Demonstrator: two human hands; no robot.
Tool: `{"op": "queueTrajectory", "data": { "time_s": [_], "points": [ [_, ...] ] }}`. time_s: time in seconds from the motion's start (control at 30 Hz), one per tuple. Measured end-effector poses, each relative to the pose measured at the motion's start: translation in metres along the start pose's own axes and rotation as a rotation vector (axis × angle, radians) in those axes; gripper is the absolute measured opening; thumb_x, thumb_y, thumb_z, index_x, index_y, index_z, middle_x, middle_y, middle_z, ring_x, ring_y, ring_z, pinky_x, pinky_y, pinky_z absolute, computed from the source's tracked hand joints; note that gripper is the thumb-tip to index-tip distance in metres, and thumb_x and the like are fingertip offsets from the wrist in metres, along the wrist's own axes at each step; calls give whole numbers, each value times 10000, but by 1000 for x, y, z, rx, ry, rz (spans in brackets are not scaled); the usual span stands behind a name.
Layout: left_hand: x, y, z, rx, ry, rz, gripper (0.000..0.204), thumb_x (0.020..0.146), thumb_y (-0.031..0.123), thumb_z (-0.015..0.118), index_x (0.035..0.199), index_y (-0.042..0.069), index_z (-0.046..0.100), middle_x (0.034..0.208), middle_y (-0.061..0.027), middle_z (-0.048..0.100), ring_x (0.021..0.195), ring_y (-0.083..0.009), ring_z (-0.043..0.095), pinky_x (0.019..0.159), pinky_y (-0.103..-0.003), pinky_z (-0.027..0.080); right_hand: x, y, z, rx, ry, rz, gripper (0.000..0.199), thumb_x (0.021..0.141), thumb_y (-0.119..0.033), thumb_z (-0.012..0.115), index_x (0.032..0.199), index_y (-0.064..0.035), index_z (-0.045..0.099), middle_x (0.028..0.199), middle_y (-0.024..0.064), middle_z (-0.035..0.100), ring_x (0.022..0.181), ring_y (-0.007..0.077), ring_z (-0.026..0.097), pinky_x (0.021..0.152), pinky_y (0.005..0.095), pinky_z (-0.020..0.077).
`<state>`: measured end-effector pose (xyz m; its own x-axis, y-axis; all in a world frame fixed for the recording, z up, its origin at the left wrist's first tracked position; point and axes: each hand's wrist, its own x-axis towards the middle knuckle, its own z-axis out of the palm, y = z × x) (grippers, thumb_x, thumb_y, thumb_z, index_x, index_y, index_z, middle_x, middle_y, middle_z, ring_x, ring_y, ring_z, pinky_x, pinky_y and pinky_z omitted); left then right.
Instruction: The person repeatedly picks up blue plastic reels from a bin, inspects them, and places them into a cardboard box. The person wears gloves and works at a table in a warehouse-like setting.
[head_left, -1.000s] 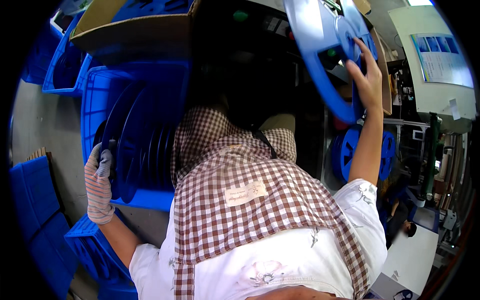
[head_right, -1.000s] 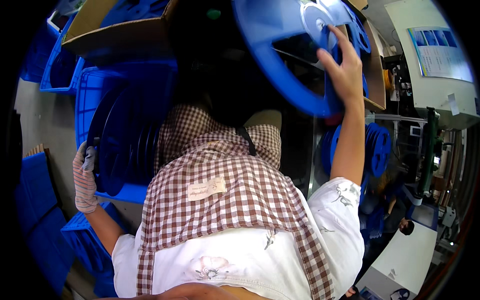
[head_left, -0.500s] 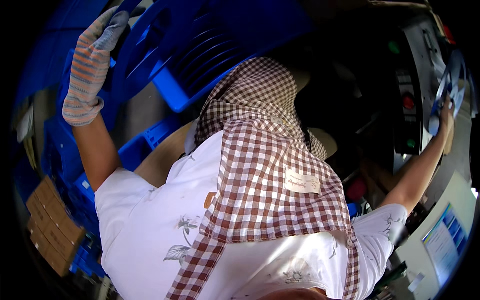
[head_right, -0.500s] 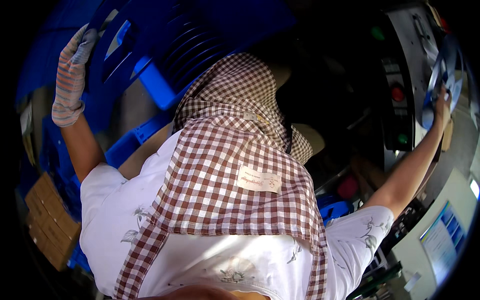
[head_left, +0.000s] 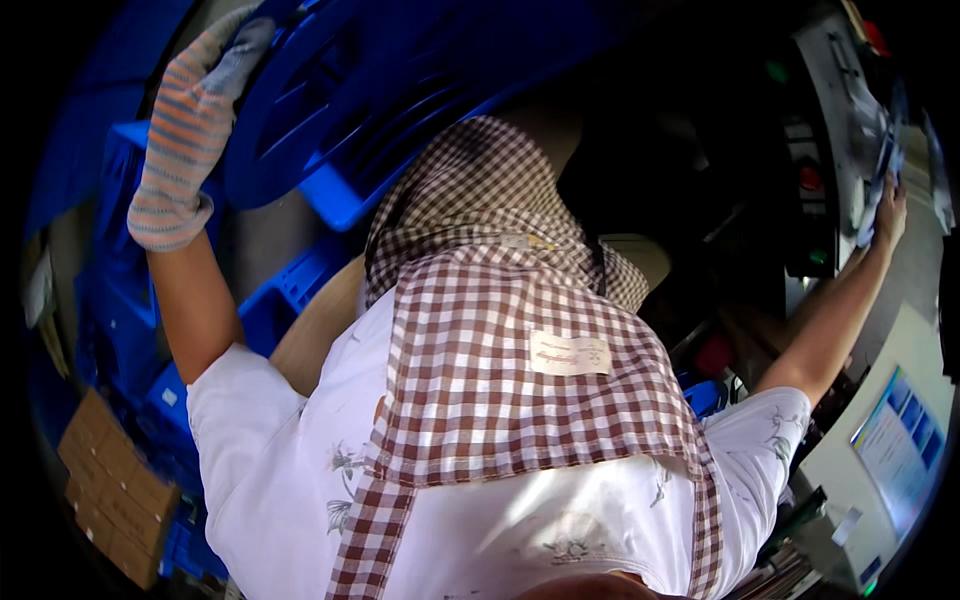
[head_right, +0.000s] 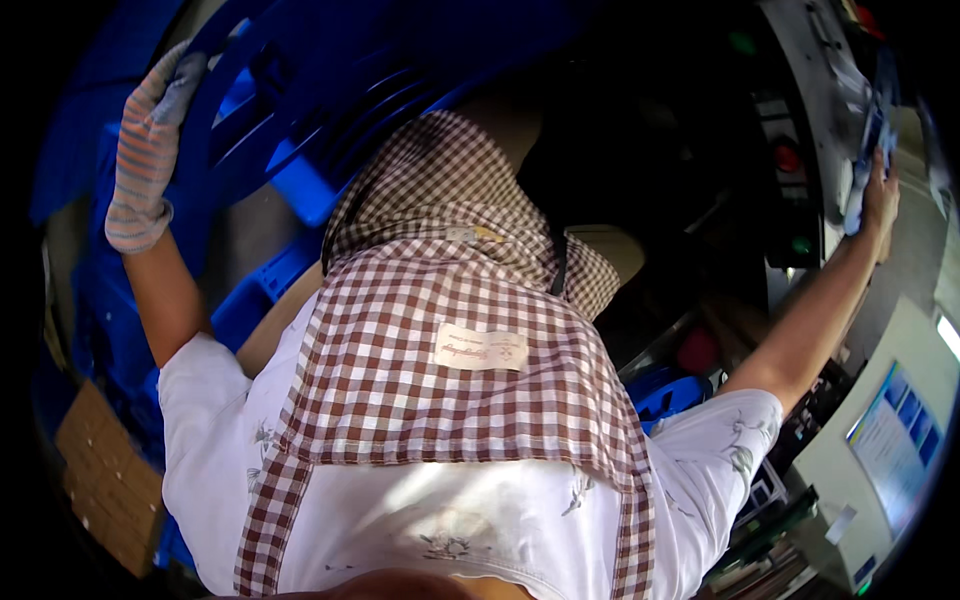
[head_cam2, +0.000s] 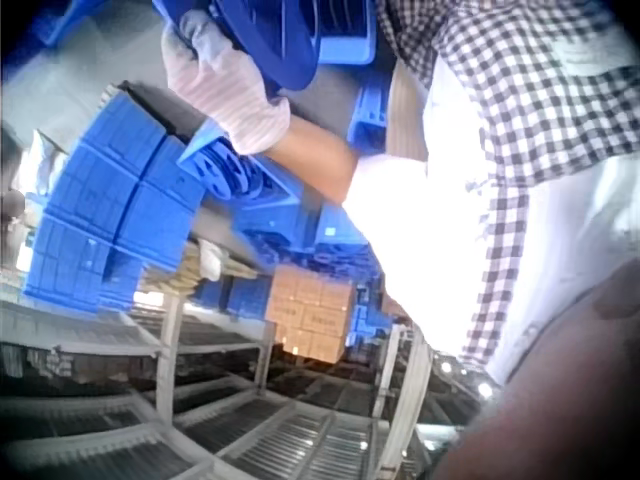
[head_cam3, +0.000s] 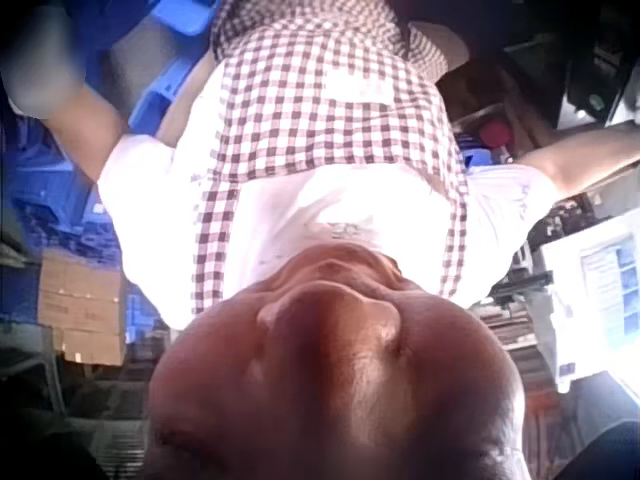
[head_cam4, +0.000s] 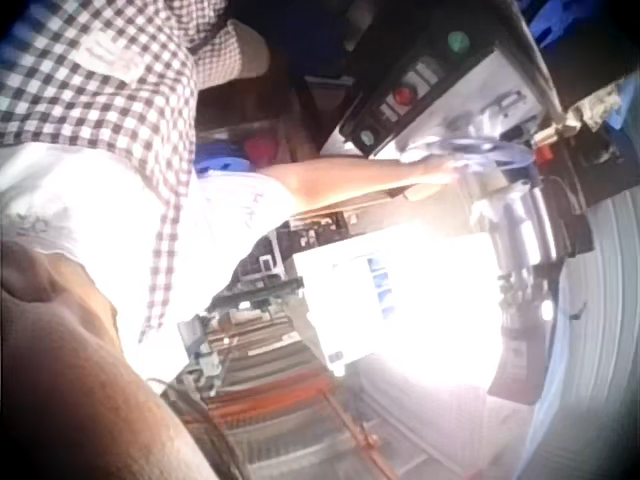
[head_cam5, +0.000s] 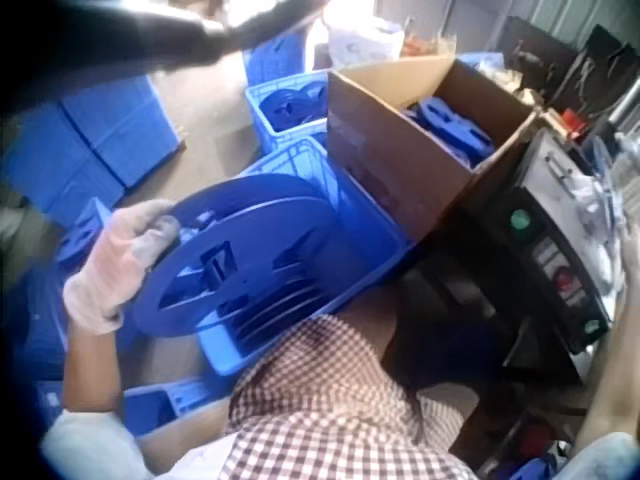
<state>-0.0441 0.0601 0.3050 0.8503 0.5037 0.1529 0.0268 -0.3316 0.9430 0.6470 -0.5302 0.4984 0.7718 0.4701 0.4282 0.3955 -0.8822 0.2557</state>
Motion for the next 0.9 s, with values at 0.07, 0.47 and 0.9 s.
{"op": "queueTrajectory", "data": {
  "time_s": [0.07, 0.47, 0.9],
  "points": [
    [-5, 2, 0, 137, 26, -117, 473, 916, 241, 640, 1317, 20, 520, 1177, -107, 640, 1086, -169, 617, 915, -248, 518, -36, -68, -50, 264, 140, -116, 562, 939, -446, 527, 1349, -64, 501, 1268, 196, 584, 1158, 307, 576, 982, 374, 421],
    [59, 91, 105, -34, -89, 402, 182, 899, 70, 589, 1052, -7, 652, 815, -98, 664, 717, -132, 606, 686, -240, 495, -185, -474, -139, 903, -288, -1117, 200, 784, -116, 717, 973, -59, 685, 1156, 120, 625, 950, 281, 642, 798, 353, 526],
    [-107, -149, 249, 376, -83, -535, 283, 861, -1, 570, 1127, 78, 623, 1037, -133, 669, 941, -274, 646, 829, -362, 520, -191, -426, -94, 1220, -61, -524, 141, 809, -86, 744, 944, -120, 763, 955, 7, 641, 897, 131, 623, 774, 246, 492]
  ]
}}
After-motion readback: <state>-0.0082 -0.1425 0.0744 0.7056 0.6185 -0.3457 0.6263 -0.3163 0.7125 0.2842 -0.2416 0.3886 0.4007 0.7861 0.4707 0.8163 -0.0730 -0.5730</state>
